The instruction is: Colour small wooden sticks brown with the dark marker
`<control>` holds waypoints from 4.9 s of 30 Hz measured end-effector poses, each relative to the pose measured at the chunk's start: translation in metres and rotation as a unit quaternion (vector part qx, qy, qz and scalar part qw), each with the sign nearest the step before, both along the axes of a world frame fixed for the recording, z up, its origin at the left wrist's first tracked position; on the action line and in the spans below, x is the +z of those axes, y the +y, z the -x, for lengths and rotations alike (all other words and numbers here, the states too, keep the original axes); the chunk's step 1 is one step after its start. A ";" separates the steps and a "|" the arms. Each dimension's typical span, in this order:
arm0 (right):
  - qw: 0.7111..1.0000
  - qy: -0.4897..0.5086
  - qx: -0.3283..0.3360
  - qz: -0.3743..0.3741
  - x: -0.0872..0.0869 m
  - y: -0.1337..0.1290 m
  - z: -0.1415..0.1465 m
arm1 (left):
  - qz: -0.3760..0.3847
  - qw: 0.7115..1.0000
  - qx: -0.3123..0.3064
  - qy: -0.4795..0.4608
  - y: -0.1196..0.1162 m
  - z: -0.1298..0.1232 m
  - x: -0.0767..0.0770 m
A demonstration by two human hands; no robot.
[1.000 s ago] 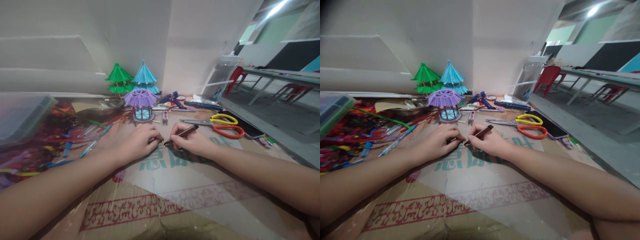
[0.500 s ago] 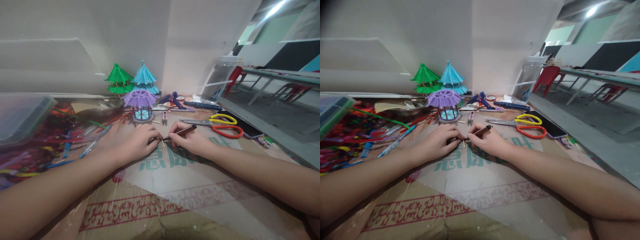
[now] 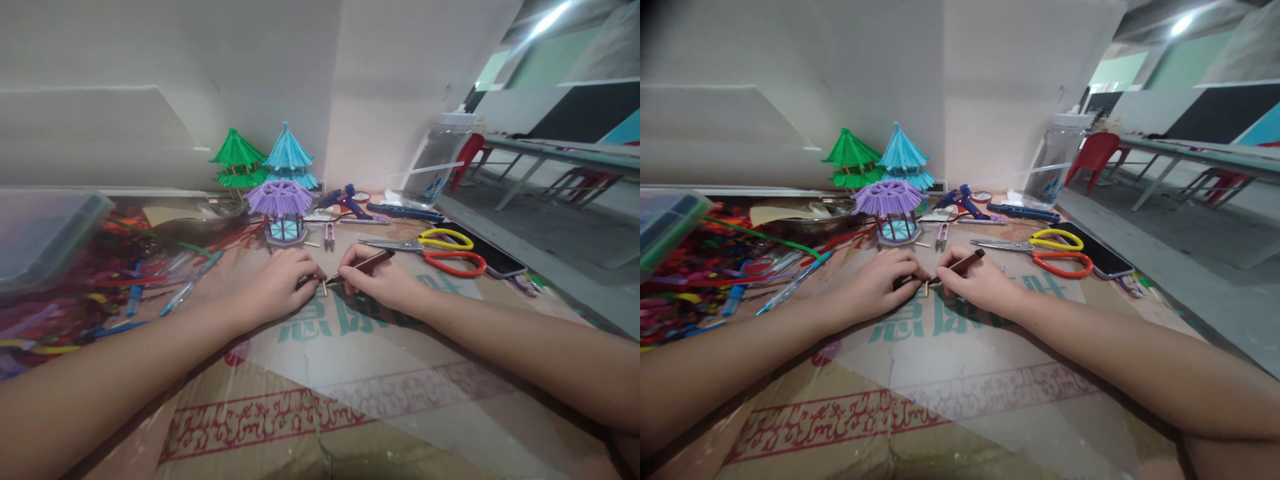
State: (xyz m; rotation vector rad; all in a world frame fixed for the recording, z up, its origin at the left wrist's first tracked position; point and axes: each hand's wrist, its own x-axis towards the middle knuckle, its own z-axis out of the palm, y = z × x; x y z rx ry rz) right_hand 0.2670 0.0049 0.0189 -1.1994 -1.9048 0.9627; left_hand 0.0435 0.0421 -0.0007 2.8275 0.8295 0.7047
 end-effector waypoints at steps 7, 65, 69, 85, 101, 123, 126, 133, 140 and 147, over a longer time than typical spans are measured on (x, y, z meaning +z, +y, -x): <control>1.000 -0.011 0.004 -0.007 0.002 0.000 0.002 | -0.003 1.000 0.007 0.006 0.001 0.000 -0.001; 0.999 -0.028 -0.007 -0.026 -0.001 0.000 0.002 | 0.076 0.996 0.054 -0.005 -0.007 -0.003 0.001; 1.000 -0.019 -0.007 -0.021 -0.002 0.001 0.003 | 0.075 0.996 0.048 -0.003 -0.007 -0.003 0.002; 1.000 -0.003 0.015 -0.003 0.002 -0.002 0.002 | 0.076 0.996 0.052 -0.004 -0.007 -0.003 0.001; 0.999 -0.022 0.031 0.004 0.004 -0.004 0.001 | 0.073 0.996 0.049 -0.005 -0.006 -0.002 0.000; 0.999 -0.023 0.015 -0.019 0.000 -0.001 0.001 | 0.062 0.997 0.036 -0.023 -0.004 -0.001 -0.004; 0.999 -0.030 0.012 -0.026 0.000 -0.001 0.001 | 0.056 0.998 0.028 -0.023 -0.001 0.001 -0.008; 1.000 -0.004 0.009 -0.001 0.001 -0.002 0.003 | 0.054 0.998 0.029 -0.013 0.000 0.000 -0.006; 0.999 -0.023 0.024 -0.005 0.004 -0.004 0.001 | 0.058 0.998 0.031 -0.007 -0.003 0.000 -0.002; 0.999 -0.018 0.037 -0.005 0.006 -0.006 0.001 | 0.071 0.997 0.030 -0.008 -0.004 0.000 0.000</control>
